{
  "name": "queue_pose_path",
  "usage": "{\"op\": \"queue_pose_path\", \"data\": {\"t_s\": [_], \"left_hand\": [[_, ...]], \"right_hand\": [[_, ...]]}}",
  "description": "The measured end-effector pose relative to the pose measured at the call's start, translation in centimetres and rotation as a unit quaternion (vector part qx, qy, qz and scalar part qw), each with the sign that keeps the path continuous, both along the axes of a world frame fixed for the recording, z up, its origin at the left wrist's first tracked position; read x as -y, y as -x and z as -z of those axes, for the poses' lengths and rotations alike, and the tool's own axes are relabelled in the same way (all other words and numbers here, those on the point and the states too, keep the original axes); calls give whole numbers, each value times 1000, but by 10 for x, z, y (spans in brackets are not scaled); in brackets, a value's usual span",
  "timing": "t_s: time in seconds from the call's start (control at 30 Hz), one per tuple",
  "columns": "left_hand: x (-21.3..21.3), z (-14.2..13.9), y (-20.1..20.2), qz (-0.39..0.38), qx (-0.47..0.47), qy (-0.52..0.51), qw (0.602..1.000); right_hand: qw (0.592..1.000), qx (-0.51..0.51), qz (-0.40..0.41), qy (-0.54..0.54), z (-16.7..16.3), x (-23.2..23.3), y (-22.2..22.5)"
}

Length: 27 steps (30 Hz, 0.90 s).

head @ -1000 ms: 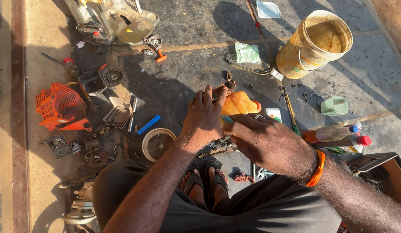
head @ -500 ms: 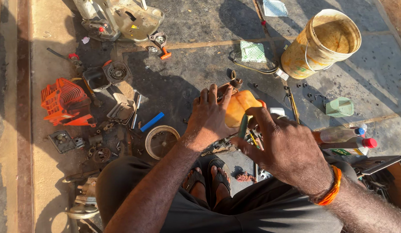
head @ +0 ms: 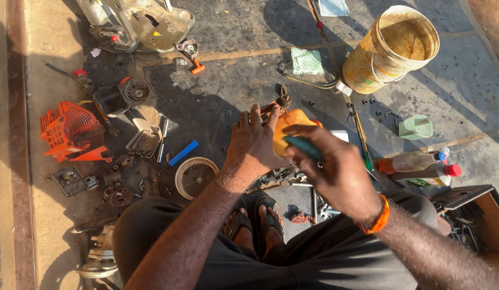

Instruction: The person sits on the ground and uses a screwdriver to unscrew fasteners from the orange fuel tank of a small engine, steadying the tank with the other hand. Scattered tools, engine parts, and a bucket surround the work area as the person works on the disassembly.

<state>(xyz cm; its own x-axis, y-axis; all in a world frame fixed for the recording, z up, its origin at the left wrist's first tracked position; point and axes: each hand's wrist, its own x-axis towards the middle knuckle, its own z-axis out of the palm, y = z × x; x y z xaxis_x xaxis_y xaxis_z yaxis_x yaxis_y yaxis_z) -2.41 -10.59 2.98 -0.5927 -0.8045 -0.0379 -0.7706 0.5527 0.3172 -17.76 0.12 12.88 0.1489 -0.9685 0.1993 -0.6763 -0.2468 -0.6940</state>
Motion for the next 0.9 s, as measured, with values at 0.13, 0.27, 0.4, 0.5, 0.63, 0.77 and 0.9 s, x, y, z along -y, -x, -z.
{"op": "queue_pose_path", "data": {"t_s": [0.13,0.27,0.4,0.5,0.63,0.77,0.9], "left_hand": [[0,-7,4,-19,41,-41,998],[-5,-15,4,-23,23,-11,999],[-10,-13,1,-27,5,-22,999],[-6,-9,4,-27,10,-23,999],[-7,-4,5,-34,3,-26,999],[-8,1,3,-29,4,-1,1000],[-4,2,3,-21,3,-14,1000]], "right_hand": [[981,176,42,76,-7,0,18],[972,198,118,-56,-9,1,41],[991,103,79,-26,4,-5,58],[973,-34,225,-30,21,-11,62],[965,-205,163,-27,47,-7,55],[948,-308,57,59,67,-2,47],[948,-301,37,95,75,0,46]]}}
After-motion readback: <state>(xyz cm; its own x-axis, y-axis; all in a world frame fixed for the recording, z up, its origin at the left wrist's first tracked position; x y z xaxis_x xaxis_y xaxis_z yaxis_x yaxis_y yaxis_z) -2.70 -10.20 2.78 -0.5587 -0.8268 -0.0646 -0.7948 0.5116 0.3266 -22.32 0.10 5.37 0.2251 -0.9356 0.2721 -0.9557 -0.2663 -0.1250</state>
